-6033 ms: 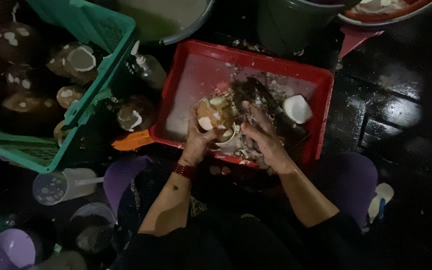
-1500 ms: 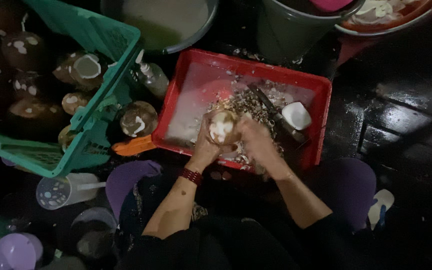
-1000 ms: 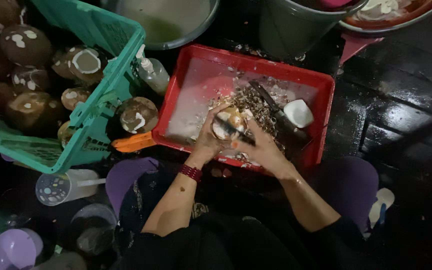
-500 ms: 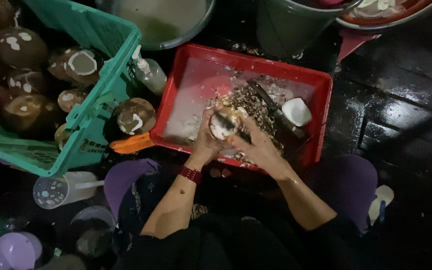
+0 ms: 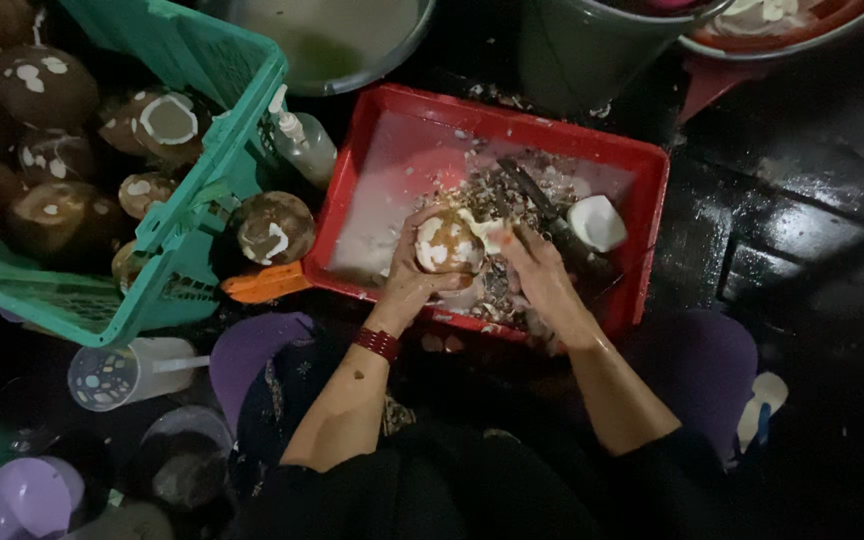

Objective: The person sits on the floor with a red tray on their lap and uses a knife to scrape and trim the outer husk and brown skin off young coconuts, rotating each coconut as they cut. They dip a peeled coconut in a water basin, set peeled coconuts aside, and take new coconuts from a green crate.

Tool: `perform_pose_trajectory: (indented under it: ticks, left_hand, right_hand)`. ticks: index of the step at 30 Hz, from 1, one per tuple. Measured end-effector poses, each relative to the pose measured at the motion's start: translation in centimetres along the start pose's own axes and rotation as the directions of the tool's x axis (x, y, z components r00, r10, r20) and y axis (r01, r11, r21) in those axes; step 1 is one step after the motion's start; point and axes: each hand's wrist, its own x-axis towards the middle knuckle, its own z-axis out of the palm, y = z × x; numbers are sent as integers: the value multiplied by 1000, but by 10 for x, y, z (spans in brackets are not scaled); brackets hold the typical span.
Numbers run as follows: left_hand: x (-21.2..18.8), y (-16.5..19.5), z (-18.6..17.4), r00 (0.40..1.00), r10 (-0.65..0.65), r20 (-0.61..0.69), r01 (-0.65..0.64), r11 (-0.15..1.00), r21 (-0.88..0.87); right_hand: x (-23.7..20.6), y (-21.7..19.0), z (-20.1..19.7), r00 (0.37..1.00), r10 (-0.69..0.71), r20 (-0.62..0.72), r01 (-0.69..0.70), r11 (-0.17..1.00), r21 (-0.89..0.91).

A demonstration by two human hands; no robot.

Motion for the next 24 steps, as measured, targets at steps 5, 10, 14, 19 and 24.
perform_pose_trajectory:
  ticks: [5, 10, 14, 19, 24]
  left_hand:
    - [0, 7, -2, 999, -13, 46, 9, 996, 93]
    - [0, 3, -3, 992, 114, 59, -123, 974, 189]
    - [1, -5, -3, 990, 128, 59, -137, 973, 188]
    - [-3, -15, 4, 993, 106, 48, -114, 968, 224]
    - [-3, -16, 2, 994, 105, 44, -111, 981, 161]
  right_hand:
    - [-20, -11, 2, 986, 18, 166, 8, 987, -158]
    - [-16, 2, 11, 821, -530, 214, 570, 780, -259]
    - [-13, 12, 11, 919, -379, 107, 381, 787, -486]
    - [-12, 5, 10, 956, -291, 33, 272, 841, -468]
    - [-16, -10, 14, 990, -111, 84, 135, 910, -393]
